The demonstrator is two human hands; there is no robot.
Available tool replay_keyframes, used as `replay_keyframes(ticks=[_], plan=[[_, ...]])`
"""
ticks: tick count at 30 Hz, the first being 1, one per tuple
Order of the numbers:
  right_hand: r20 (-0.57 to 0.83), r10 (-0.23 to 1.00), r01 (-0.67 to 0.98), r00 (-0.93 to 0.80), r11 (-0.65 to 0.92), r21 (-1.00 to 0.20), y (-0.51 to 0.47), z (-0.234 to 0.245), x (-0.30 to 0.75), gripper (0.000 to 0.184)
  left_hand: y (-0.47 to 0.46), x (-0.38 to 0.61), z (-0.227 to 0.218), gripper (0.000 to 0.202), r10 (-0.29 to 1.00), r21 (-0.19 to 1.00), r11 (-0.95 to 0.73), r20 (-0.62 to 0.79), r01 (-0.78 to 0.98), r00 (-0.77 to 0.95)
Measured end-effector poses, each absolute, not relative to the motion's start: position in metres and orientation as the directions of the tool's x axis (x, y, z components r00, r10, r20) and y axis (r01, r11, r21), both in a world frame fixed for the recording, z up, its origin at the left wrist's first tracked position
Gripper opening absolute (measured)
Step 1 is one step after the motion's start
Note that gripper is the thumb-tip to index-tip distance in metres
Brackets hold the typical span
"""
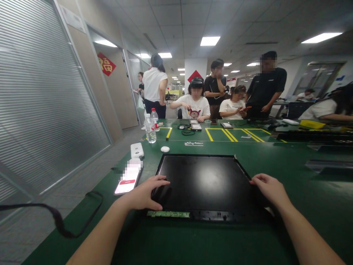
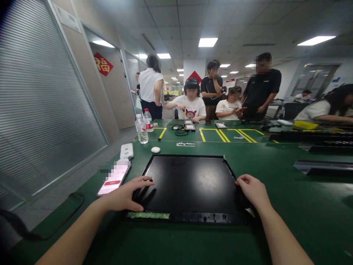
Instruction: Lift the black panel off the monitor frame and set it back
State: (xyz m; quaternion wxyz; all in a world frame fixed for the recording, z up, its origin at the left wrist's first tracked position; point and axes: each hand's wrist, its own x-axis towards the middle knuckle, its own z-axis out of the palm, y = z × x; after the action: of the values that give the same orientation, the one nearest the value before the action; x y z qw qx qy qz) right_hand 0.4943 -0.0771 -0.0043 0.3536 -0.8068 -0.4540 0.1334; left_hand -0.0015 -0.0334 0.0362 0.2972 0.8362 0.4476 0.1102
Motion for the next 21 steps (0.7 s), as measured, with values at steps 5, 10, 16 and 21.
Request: replay_keyframes(ticks=[5,10,16,21], plan=[[0.091,0.829,0.630,0.552,-0.343,-0.696,-0.0776,-0.0044,0.4945,0.028,-0.0331,-0.0028,0.0332,0.081,0.823,0.606,-0.414,-0.069,0.679,0.563],[0.085,0.827,0.636,0.555,-0.357,-0.684,-0.0765,-0.0028,0.4934,0.028,-0.0346,-0.0017,0.0337,0.079,0.805,0.613,-0.413,-0.100,0.674,0.584],[0.081,0.821,0.632,0.565,-0.368,-0.682,-0.0762,0.0004,0.4915,0.027,-0.0369,0.0019,0.0384,0.073,0.793,0.613,-0.432,-0.090,0.661,0.602],[0.079,0.821,0.633,0.566,-0.370,-0.680,-0.0761,-0.0019,0.4925,0.028,-0.0371,0.0016,0.0382,0.071,0.783,0.593,-0.449,-0.099,0.668,0.614]])
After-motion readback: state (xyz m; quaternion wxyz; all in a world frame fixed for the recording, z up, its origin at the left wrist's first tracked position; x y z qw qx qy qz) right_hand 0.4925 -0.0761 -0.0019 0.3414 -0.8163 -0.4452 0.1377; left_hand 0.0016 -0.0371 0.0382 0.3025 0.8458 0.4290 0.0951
